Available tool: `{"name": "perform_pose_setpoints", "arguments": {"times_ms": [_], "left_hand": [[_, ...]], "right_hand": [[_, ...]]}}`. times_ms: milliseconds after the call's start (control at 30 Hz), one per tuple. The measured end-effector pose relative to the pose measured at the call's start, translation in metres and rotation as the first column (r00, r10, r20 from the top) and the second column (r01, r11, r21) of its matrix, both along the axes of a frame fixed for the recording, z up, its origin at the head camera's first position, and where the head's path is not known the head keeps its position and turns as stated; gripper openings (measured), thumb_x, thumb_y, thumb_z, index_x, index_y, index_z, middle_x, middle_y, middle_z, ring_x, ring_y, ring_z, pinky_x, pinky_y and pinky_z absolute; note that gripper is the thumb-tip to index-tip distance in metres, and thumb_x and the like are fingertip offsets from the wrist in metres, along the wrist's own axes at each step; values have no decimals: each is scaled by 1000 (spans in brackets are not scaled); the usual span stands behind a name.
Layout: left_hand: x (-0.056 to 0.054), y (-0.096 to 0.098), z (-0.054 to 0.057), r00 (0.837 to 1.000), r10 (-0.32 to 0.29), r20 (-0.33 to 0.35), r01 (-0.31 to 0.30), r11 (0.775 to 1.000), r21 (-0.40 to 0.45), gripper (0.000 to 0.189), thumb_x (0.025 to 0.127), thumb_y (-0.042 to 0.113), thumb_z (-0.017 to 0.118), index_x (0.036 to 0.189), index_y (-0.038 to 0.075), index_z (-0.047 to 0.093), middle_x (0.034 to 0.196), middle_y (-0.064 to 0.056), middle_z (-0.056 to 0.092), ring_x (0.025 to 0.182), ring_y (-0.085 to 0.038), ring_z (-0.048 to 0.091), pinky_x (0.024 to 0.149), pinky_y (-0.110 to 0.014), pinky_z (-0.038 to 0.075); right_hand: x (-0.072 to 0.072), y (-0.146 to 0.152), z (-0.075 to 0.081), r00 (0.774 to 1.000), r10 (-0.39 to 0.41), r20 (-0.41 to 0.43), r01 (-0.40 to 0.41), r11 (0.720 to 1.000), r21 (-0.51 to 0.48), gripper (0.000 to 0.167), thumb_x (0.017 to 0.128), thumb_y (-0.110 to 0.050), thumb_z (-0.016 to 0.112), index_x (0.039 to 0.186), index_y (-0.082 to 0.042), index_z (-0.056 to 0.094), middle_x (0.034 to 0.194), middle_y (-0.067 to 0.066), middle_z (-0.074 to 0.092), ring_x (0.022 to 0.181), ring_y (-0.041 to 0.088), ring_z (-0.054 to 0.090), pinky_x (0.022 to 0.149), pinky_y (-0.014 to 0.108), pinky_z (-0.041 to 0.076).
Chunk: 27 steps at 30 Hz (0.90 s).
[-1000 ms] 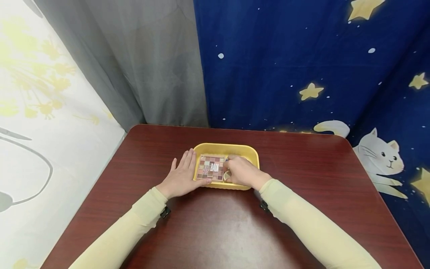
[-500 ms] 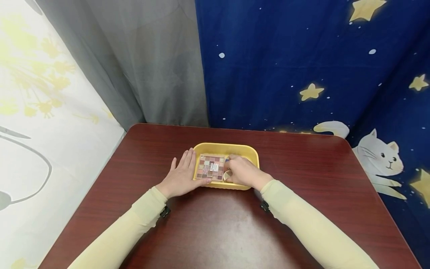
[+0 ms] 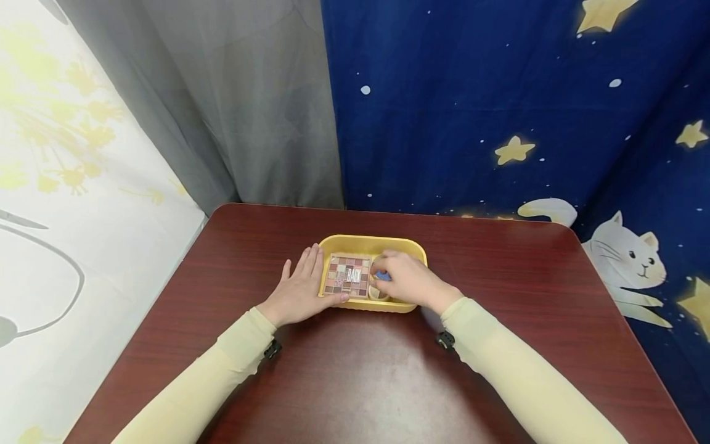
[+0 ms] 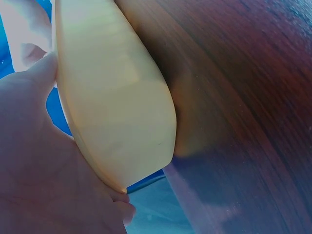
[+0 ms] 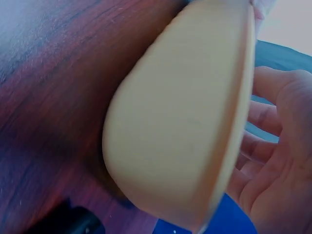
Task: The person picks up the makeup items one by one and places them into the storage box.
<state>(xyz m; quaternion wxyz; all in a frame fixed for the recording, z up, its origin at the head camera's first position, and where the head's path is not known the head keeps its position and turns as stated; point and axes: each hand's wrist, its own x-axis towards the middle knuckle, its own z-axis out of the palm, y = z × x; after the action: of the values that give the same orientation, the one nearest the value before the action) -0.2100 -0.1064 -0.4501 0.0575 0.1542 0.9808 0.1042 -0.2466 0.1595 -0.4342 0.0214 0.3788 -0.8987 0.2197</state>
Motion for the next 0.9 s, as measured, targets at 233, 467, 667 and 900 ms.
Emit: {"name": "perform_pose_setpoints", "arguments": {"times_ms": [233, 467, 667, 900], "left_hand": [[1, 1, 3, 1000, 2, -13, -2, 1000, 4, 122, 83, 88, 40, 160, 0, 5, 168, -16, -1, 154, -29, 0, 117, -61, 4], [0, 0, 2, 1000, 8, -9, -8, 1000, 5, 121, 84, 87, 40, 160, 1, 5, 168, -14, -4, 154, -29, 1, 117, -61, 4], [0, 1, 0, 1000, 9, -3, -9, 1000, -1, 123, 82, 89, 38, 160, 1, 3, 168, -13, -6, 154, -29, 0, 117, -61, 3], [0, 2, 0, 1000, 13, -2, -13, 1000, -16, 124, 81, 91, 35, 160, 2, 1, 168, -12, -8, 154, -27, -2, 117, -60, 3]], "right_hand": [[7, 19, 10, 994, -103, -17, 103, 994, -34, 14, 91, -23, 76, 104, -18, 76, 95, -4, 66, 73, 10, 58, 64, 31, 48], [12, 39, 15, 984, -174, -27, 171, 982, -76, 13, 93, -22, 73, 105, -19, 73, 101, -2, 69, 79, 13, 63, 68, 33, 51], [20, 55, 13, 973, -220, -68, 213, 971, -107, 9, 92, -21, 72, 101, -19, 73, 90, -8, 64, 77, 14, 61, 66, 33, 49], [31, 71, 9, 949, -311, -53, 302, 945, -125, 13, 93, -20, 70, 105, -17, 71, 89, -10, 60, 78, 11, 60, 66, 32, 50]]}}
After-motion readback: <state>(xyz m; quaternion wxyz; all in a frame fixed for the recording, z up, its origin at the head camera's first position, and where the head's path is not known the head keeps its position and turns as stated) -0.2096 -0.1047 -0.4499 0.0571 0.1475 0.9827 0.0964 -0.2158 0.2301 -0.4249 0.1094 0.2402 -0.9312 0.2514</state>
